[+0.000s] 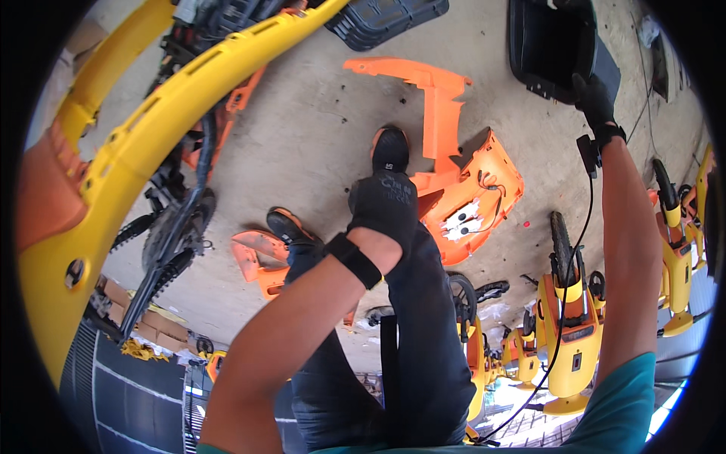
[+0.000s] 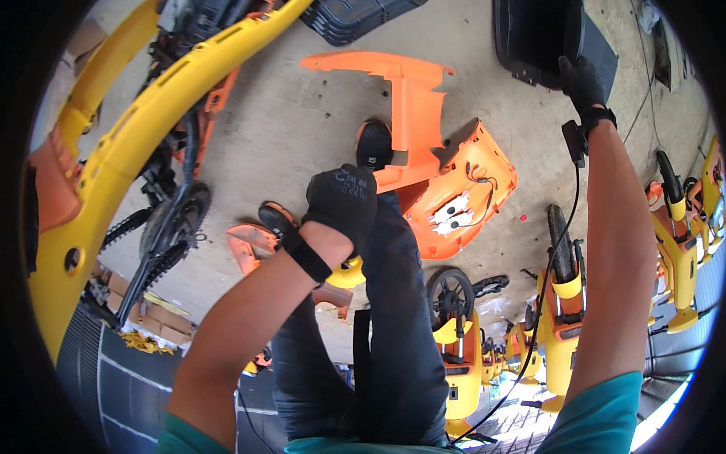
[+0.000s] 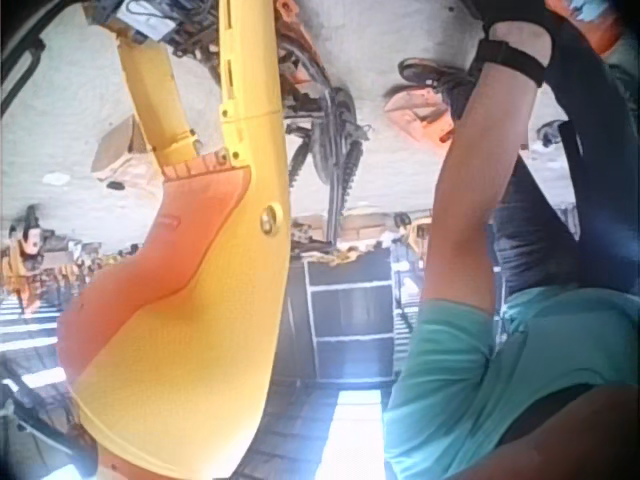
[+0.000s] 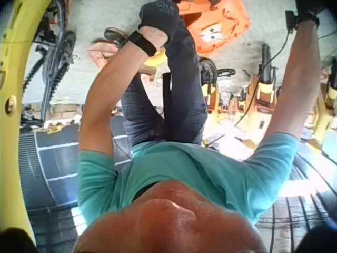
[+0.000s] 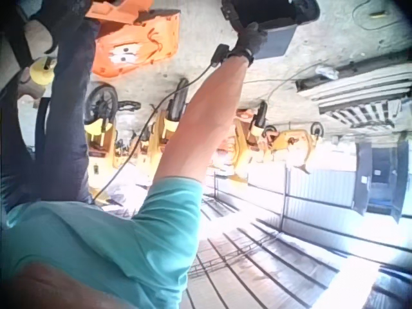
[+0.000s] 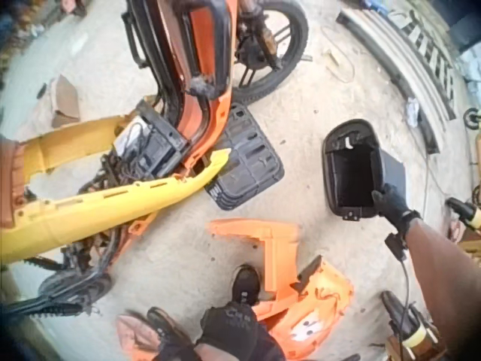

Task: The person assembles or repairs a scooter by removing a yellow plastic panel from the front and then attaching an orange plastic panel to the rear frame area over the wheel.

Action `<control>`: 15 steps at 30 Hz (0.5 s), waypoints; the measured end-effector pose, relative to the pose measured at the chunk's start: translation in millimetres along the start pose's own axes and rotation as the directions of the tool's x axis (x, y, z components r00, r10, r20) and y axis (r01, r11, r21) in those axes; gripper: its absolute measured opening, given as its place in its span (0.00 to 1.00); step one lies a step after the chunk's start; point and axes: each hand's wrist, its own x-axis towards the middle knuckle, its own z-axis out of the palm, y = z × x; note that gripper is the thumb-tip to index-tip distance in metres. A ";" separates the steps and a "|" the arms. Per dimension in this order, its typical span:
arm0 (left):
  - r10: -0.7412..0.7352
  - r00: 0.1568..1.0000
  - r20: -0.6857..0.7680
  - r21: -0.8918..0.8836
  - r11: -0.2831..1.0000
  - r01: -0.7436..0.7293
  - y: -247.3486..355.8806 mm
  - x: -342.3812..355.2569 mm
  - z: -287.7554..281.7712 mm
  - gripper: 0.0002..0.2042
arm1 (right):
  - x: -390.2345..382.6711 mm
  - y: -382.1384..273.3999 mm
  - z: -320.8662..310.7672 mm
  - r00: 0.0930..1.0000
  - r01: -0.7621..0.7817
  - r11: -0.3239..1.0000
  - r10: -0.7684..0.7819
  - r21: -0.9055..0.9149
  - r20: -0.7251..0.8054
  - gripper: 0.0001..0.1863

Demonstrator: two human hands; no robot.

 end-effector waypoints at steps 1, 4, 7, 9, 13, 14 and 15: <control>-0.007 1.000 -0.005 -0.027 1.000 0.007 0.5 -14.1 -14.2 0.05 | -8.0 -7.7 -9.1 1.000 0.010 0.999 -0.009 -0.048 0.020 0.26; -0.089 0.995 -0.040 -0.077 0.993 0.086 1.1 -60.4 -41.3 0.06 | -38.8 -18.7 -46.8 0.997 0.039 0.984 -0.028 -0.174 0.068 0.26; -0.100 0.993 -0.056 -0.089 0.991 0.095 0.1 -115.1 -65.8 0.09 | -80.4 -14.7 -83.9 0.989 0.021 0.991 -0.001 -0.134 0.149 0.24; -0.067 0.994 -0.088 -0.049 0.997 0.063 -7.9 -152.9 -68.0 0.10 | -98.0 8.3 -104.1 0.973 0.057 0.992 -0.030 -0.112 0.227 0.24; -0.139 0.987 -0.084 -0.274 0.955 0.111 -41.0 -239.0 -72.4 0.13 | -165.7 3.2 -133.6 0.940 0.235 0.972 -0.223 -0.018 0.257 0.20; -0.090 0.994 -0.069 -0.301 0.951 0.065 -53.3 -260.2 -68.4 0.13 | -188.4 8.9 -130.3 0.913 0.368 0.929 -0.368 0.033 0.177 0.20; -0.107 0.991 -0.084 -0.322 0.944 0.074 -63.3 -286.0 -62.3 0.13 | -206.1 4.0 -131.8 0.911 0.365 0.931 -0.355 -0.007 0.210 0.20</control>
